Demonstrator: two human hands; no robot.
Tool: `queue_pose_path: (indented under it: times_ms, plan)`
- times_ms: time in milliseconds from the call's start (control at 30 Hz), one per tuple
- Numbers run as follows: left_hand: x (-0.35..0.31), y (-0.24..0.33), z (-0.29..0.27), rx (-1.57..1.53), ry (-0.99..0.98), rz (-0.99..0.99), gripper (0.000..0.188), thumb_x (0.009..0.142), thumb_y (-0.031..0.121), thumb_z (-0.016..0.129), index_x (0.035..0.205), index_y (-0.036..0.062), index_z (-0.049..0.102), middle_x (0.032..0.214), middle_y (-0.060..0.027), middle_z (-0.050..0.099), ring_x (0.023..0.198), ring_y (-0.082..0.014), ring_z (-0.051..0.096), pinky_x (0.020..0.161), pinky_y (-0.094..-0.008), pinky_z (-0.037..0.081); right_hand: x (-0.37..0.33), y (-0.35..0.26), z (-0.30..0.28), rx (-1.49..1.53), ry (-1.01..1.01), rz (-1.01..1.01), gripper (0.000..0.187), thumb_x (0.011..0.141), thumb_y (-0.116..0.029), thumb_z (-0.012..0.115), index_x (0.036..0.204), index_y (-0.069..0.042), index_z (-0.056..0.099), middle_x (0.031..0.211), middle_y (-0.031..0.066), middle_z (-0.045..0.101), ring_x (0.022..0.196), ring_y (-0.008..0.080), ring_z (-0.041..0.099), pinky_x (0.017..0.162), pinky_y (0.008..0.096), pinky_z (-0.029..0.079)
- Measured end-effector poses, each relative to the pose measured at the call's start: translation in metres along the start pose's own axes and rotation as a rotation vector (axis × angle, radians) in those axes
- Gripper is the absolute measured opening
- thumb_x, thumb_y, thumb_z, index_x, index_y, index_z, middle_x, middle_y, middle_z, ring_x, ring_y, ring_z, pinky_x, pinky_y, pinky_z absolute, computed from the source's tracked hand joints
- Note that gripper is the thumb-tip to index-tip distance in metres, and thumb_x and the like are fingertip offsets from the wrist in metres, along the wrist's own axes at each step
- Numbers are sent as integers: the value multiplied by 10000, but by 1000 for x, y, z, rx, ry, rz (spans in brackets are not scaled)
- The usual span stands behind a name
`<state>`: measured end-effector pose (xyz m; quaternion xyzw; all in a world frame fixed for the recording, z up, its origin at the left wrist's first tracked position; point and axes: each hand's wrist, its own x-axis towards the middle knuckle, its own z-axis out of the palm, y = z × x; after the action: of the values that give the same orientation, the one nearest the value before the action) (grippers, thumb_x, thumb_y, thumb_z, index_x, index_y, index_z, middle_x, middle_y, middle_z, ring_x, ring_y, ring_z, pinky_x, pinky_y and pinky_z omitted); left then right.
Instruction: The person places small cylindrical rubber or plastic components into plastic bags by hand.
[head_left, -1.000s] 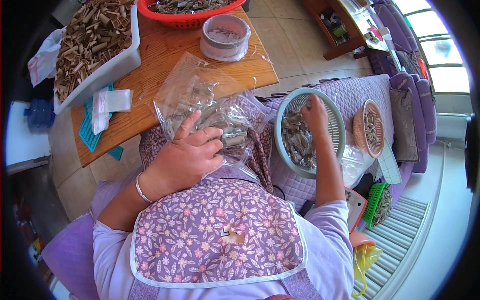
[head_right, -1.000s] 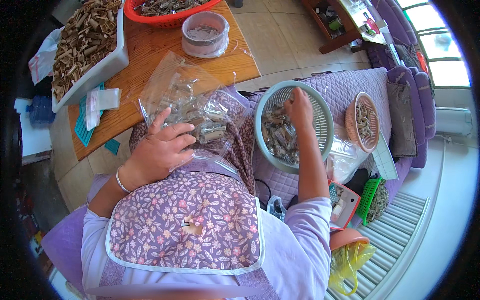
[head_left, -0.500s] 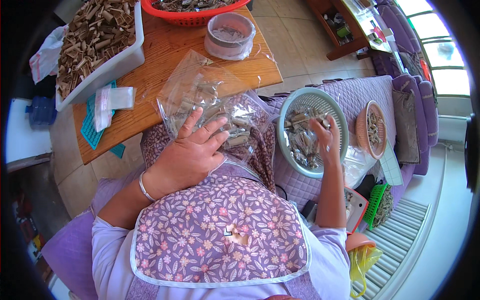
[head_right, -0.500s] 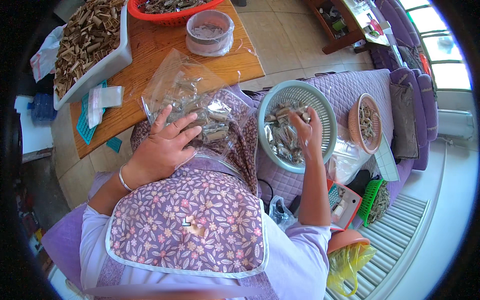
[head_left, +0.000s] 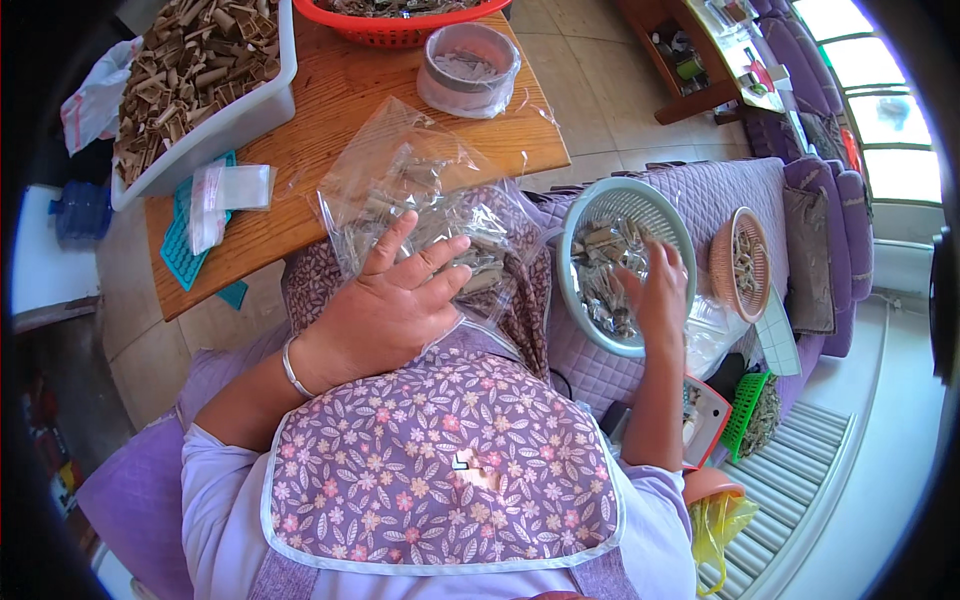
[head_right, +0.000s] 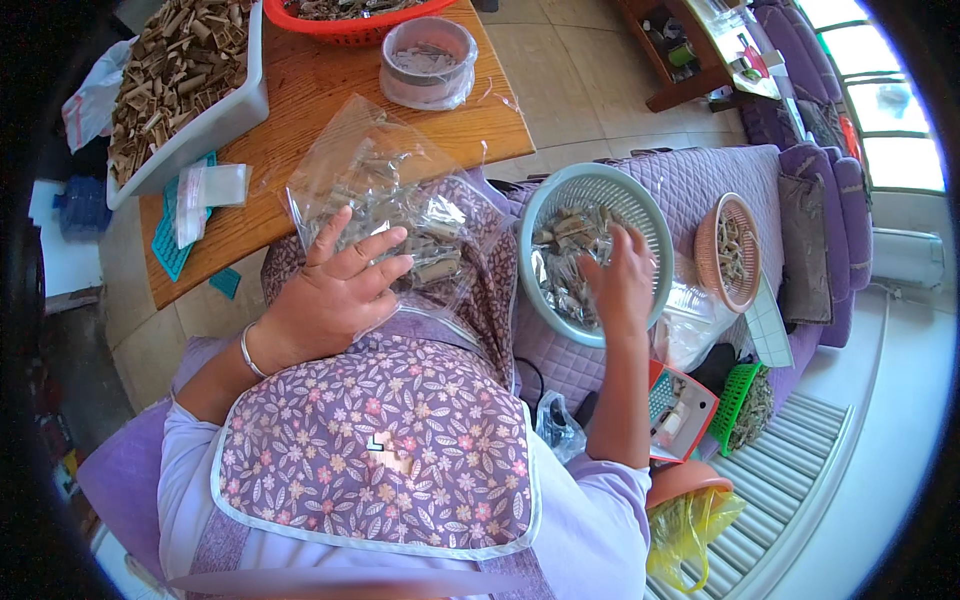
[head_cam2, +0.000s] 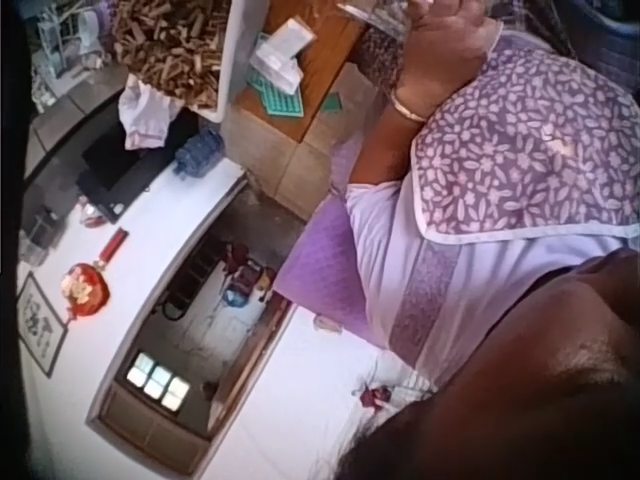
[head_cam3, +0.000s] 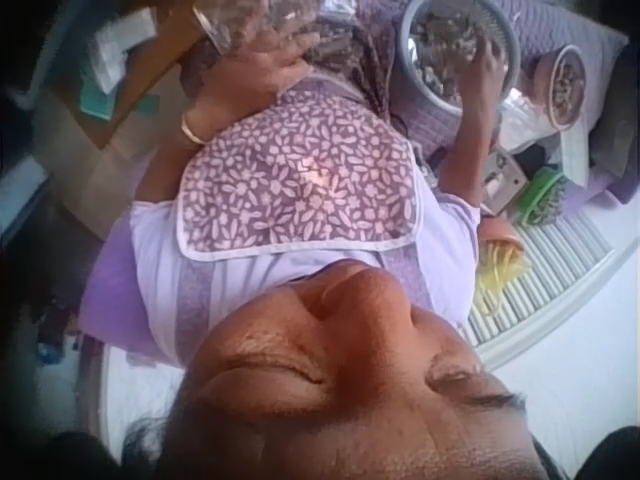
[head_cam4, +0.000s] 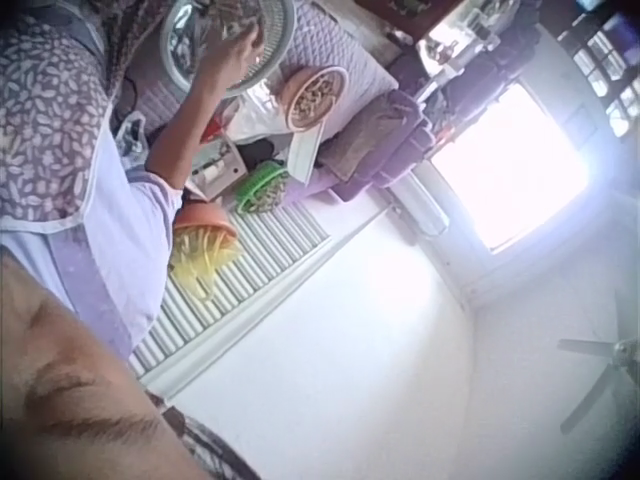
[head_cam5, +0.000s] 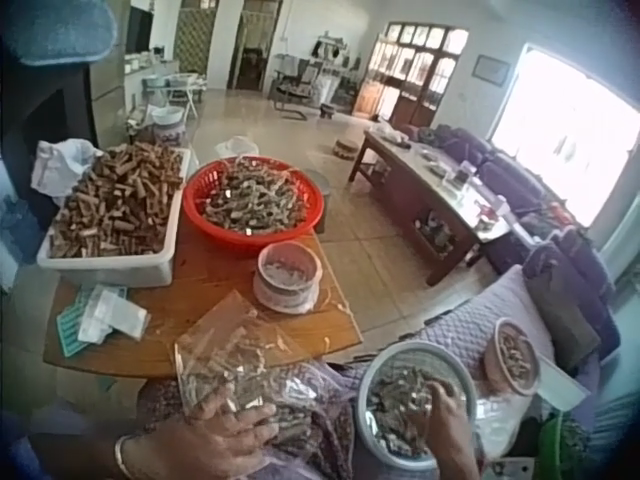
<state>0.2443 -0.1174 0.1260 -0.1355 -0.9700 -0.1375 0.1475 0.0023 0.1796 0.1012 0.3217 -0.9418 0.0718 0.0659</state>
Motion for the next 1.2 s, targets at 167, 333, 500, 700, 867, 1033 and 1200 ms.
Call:
queue_pose_path:
  times_ms: [167,333,500,700,867,1033,1200]
  plan:
    - [0,-2,1,-7,-6,31,107,858,169,611,766,145,658,1225,-5,653,1377,-215,468,1223,-606,167,-44,69,43,41,-216,198,536,795,-138,806,1258,-26,560,1150,217,600,1050,372,622,891,447,511]
    - [-5,-3,0,-14,-10,13,117,857,183,611,760,143,661,1232,-6,652,1376,-214,469,1225,-603,163,-43,89,22,408,26,318,467,869,-192,776,1234,-11,547,1011,157,613,956,254,641,711,371,507]
    - [0,3,2,9,6,16,107,850,183,612,760,144,655,1209,-6,653,1357,-209,486,1224,-598,174,-15,-41,-37,1014,-573,442,444,950,-230,690,1304,-17,525,1035,76,628,826,147,628,603,270,521]
    - [-4,-2,-5,26,27,37,40,799,149,620,809,149,659,1015,8,611,1170,-179,566,1223,-584,199,-3,-125,5,1294,-323,-53,433,910,-40,697,1322,-24,563,1265,125,618,1082,251,646,880,374,549]
    - [-4,0,-1,-63,-1,30,98,785,152,615,862,141,675,977,9,597,1132,-174,573,1224,-580,204,-1,2,27,31,-345,52,508,738,-58,751,1231,-101,640,1192,179,614,1132,390,592,947,495,501]
    - [0,0,4,-22,68,30,67,805,150,596,743,163,618,939,27,566,1124,-139,550,1244,-552,180,-10,27,60,-120,-408,-3,471,691,-48,712,1156,-66,640,1116,190,623,1071,410,601,936,469,505]
    - [-4,-2,4,5,42,22,74,814,151,592,753,164,634,964,26,579,1153,-139,545,1244,-551,180,-19,69,37,772,-115,319,354,777,-49,700,1115,-56,594,998,99,642,900,240,633,768,339,516]
